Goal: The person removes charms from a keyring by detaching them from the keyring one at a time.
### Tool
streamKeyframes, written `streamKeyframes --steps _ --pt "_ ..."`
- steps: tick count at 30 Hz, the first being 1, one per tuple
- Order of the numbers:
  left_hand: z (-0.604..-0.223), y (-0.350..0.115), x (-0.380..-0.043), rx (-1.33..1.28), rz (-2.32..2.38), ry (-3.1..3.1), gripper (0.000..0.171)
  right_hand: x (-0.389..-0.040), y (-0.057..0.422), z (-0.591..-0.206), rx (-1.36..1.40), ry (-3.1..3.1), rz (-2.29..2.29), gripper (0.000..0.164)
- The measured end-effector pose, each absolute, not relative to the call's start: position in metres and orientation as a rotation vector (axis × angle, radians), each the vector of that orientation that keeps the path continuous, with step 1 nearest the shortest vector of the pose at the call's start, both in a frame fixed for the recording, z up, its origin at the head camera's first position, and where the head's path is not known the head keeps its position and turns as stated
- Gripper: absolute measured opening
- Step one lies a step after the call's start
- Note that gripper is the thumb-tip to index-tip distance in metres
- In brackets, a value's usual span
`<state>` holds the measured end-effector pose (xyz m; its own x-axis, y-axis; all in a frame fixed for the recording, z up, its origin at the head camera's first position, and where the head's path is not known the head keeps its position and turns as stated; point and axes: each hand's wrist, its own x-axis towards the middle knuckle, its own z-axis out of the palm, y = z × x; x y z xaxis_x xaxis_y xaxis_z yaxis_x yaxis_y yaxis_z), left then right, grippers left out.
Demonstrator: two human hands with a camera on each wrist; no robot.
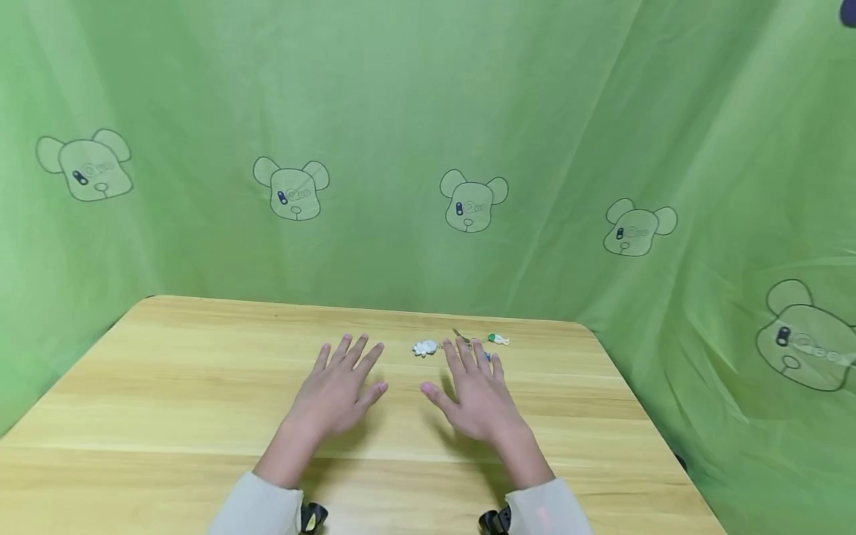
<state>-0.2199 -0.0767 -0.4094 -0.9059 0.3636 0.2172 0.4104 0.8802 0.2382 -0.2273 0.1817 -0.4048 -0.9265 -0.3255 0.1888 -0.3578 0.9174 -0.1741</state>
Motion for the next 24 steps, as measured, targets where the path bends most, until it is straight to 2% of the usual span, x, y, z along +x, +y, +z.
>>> streamKeyframes --steps 6,11,24 --pt "-0.403 -0.068 -0.232 -0.685 -0.399 -2.910 0.067 -0.236 0.195 -0.400 0.532 -2.944 0.323 0.091" --pt "-0.398 -0.056 -0.252 -0.778 -0.339 -2.916 0.064 -0.248 0.209 -0.393 0.514 -2.962 0.305 0.086" --pt "-0.401 -0.016 -0.302 -0.934 -0.218 -2.939 0.058 -0.281 0.229 -0.396 0.509 -3.033 0.245 0.085"
